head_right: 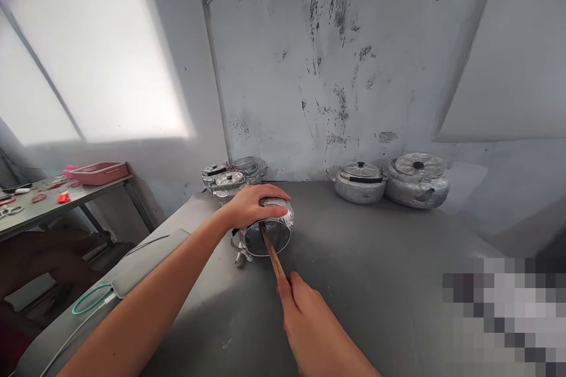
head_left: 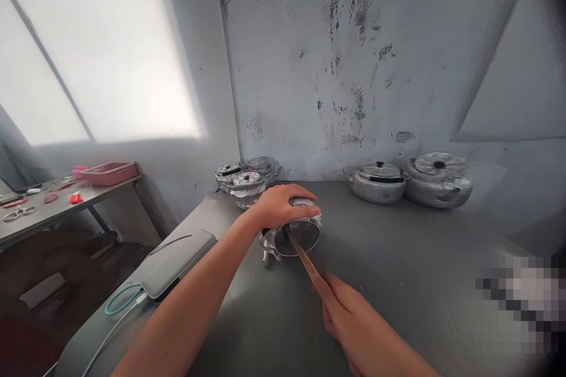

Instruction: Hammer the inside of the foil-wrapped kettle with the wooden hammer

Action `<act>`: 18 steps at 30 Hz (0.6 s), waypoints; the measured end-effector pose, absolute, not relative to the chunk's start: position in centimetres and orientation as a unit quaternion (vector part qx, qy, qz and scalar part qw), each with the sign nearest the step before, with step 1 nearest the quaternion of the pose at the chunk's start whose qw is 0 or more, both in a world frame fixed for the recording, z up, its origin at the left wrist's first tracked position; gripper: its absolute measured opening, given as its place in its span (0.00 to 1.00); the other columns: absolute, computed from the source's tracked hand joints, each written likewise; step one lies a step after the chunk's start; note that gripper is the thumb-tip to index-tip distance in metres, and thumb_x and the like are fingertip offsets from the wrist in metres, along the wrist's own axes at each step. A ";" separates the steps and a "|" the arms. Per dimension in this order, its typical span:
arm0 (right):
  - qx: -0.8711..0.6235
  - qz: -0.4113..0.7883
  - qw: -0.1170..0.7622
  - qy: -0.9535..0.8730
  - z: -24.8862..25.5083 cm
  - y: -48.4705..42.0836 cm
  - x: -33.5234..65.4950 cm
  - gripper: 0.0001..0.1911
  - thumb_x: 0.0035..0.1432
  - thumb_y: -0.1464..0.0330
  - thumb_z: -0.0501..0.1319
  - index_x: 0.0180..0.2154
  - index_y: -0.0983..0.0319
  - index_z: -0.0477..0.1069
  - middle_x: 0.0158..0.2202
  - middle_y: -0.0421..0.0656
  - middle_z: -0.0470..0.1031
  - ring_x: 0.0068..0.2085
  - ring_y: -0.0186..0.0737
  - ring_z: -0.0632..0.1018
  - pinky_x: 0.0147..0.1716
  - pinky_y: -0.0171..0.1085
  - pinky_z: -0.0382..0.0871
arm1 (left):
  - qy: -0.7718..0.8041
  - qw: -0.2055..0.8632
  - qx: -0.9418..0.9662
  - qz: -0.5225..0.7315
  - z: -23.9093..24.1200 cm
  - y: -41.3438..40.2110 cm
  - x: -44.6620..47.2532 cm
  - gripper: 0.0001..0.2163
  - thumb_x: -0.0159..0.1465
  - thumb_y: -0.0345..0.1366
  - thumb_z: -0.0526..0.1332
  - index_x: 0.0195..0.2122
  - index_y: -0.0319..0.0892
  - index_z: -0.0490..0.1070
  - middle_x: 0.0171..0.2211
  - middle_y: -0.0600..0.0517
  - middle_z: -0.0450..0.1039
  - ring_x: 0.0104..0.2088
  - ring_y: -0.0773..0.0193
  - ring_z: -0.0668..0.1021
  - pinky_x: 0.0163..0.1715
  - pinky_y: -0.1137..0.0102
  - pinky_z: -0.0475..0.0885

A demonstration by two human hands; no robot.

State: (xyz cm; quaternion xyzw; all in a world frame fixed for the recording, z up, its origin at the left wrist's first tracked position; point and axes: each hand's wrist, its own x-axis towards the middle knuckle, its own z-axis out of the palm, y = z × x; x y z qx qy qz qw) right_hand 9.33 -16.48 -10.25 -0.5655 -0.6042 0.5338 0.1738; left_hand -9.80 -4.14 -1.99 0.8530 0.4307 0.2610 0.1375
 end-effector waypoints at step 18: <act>-0.554 0.555 0.187 -0.592 -10.0 -16.7 9.2 0.25 0.70 0.45 0.38 0.37 0.56 0.58 0.27 0.31 0.56 0.14 0.24 0.58 0.11 0.29 0.56 | 0.438 0.052 0.873 0.208 -2.1 -5.3 -8.1 0.24 0.65 0.61 0.58 0.55 0.56 0.77 0.60 0.58 0.74 0.58 0.51 0.75 0.56 0.60 0.71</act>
